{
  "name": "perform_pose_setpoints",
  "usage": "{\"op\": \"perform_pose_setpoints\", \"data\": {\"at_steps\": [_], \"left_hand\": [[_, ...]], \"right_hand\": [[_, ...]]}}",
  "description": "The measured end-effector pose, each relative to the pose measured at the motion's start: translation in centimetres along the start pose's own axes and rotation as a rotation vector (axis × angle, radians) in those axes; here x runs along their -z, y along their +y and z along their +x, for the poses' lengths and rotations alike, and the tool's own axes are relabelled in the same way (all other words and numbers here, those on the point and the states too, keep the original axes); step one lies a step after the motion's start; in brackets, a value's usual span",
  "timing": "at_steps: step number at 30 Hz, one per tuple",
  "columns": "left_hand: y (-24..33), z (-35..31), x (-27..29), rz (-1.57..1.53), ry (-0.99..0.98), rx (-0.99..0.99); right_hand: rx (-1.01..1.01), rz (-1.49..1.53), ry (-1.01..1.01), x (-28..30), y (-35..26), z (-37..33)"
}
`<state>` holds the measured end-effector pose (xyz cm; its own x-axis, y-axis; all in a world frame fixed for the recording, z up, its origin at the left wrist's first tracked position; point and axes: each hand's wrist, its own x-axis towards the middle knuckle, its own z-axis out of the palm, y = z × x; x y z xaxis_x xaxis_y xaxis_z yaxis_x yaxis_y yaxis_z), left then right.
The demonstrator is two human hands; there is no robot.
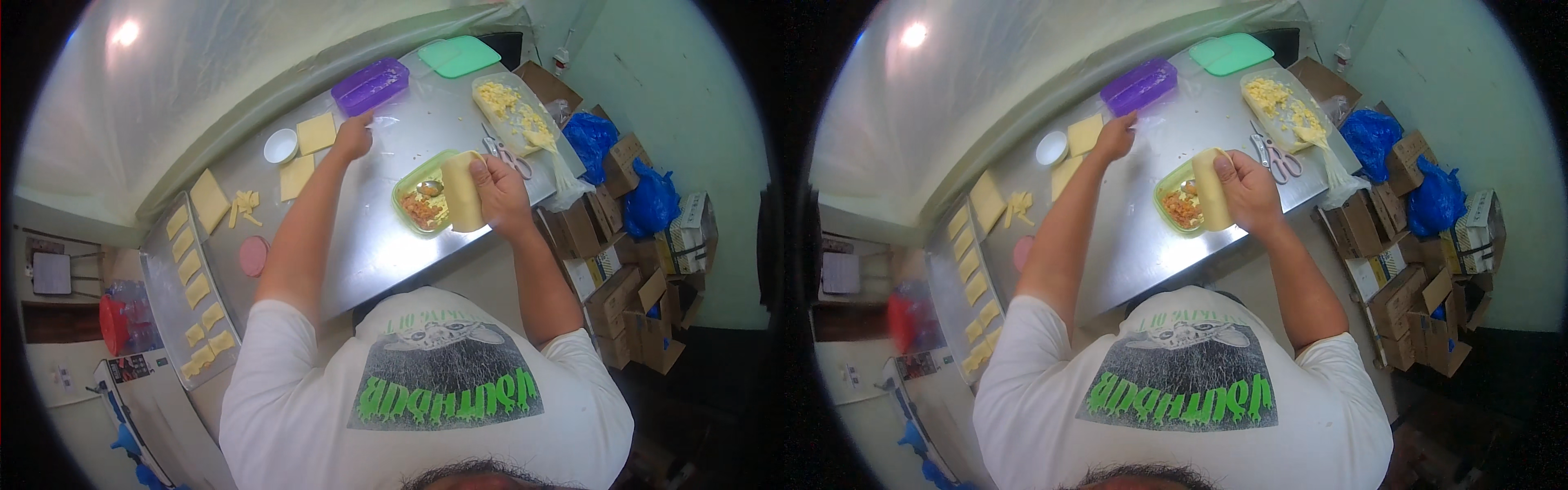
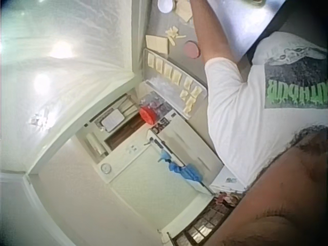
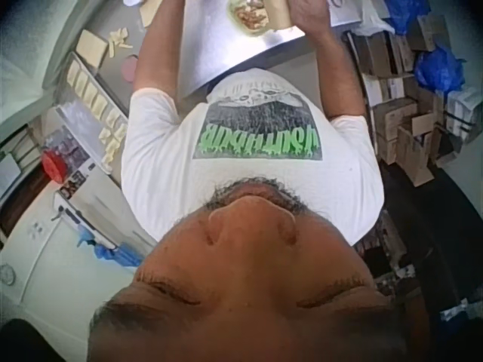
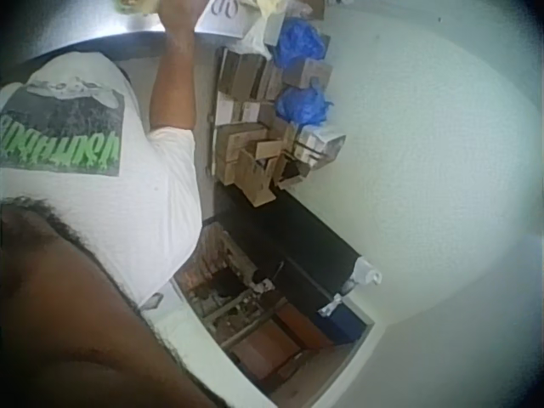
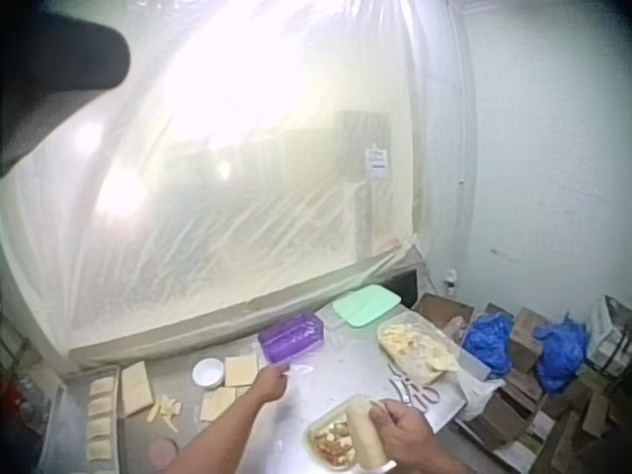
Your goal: The person places a filling mixture onto square wrappers, folds them into rectangular packets, and arranges them on a tray. The person repeats this process for multiple units.
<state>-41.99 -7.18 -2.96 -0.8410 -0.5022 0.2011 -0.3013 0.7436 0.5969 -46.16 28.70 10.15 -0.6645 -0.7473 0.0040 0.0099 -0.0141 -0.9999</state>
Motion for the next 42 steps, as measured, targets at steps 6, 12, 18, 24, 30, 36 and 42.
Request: {"op": "perform_pose_setpoints", "data": {"at_steps": [6,12,18,24,30,36,42], "left_hand": [[3.8,3.1,2.2,0.428,-0.275,0.020],[0.9,1.6,4.6,0.359,0.099,-0.223],[1.8,1.9,6.2,0.284,0.073,-0.071],[2.8,1.3,8.6,0.303,-0.066,0.189],[1.7,0.5,9.9,-0.558,-0.146,0.403],[2.5,0.8,12.4,-0.966,-0.225,0.565],[2.9,0.7,12.0,-0.735,-0.215,0.423]], "right_hand": [[-0.019,-0.061,0.037,1.6,1.5,-1.5],[-0.019,-0.185,-0.054,0.0,1.5,-0.8],[-0.033,-0.274,-0.109,-1.3,1.4,-0.1],[0.028,-0.386,-0.202,-2.5,0.6,0.3],[0.025,-0.441,-0.293,-3.6,-0.1,0.4],[0.038,-0.419,-0.294,-3.9,-0.2,-0.4],[0.040,-0.422,-0.306,-3.6,0.0,-0.8]]}}
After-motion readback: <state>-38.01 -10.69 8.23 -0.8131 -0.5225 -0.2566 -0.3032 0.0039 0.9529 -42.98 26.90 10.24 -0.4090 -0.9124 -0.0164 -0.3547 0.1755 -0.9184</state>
